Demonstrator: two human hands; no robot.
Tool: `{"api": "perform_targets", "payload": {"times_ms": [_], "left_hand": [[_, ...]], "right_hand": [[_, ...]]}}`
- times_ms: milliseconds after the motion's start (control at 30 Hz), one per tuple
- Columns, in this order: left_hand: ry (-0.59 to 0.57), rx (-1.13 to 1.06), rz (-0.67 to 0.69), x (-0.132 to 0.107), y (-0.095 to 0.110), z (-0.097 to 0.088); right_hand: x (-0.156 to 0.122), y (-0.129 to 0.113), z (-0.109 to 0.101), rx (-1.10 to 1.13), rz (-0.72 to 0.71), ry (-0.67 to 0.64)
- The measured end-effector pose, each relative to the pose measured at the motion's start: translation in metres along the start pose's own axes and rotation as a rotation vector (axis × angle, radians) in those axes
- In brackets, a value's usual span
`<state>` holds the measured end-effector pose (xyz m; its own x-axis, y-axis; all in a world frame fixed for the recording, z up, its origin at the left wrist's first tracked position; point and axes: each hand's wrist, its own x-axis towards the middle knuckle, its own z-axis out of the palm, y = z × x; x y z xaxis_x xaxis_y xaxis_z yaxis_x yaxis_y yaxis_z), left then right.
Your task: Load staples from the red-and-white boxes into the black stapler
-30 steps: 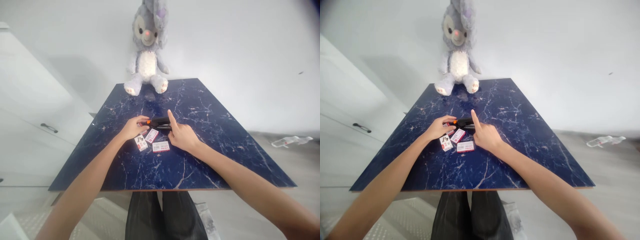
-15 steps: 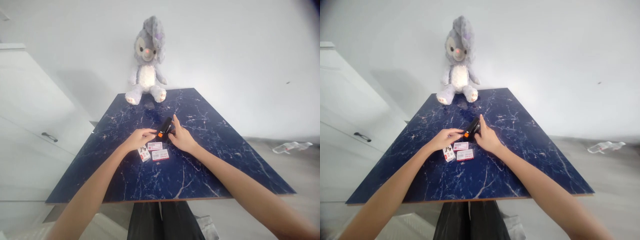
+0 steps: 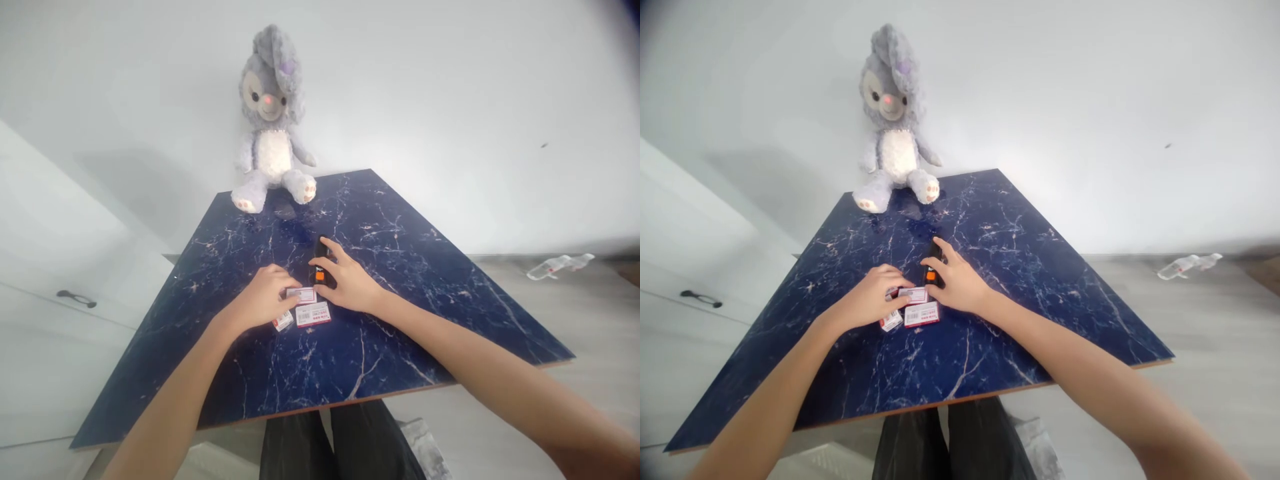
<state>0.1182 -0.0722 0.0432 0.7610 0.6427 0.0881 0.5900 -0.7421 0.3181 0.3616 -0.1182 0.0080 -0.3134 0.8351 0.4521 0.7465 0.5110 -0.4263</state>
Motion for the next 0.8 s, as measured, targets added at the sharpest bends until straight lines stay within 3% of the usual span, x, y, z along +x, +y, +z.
{"api": "perform_targets", "payload": {"times_ms": [133,267,333,400,567,800], "left_hand": [[0.041,0.028,-0.074,0.003,-0.003,0.000],[0.171,0.054,-0.225,-0.002,-0.026,-0.012],[0.157,0.014,-0.315,-0.006,-0.038,-0.016],[0.089,-0.070,-0.356,-0.009,-0.046,-0.017],[0.029,-0.289,-0.308,-0.007,-0.037,-0.007],[-0.062,-0.311,-0.145,-0.002,-0.011,-0.003]], "right_hand": [[0.000,0.004,-0.010,-0.013,-0.037,-0.034],[-0.001,-0.007,-0.023,-0.103,-0.081,0.056],[-0.003,-0.017,-0.026,-0.082,-0.130,0.087],[-0.005,-0.026,-0.026,-0.025,-0.222,0.021],[-0.009,-0.033,-0.010,-0.012,-0.471,-0.244],[-0.011,-0.031,-0.010,0.001,-0.461,-0.366]]}}
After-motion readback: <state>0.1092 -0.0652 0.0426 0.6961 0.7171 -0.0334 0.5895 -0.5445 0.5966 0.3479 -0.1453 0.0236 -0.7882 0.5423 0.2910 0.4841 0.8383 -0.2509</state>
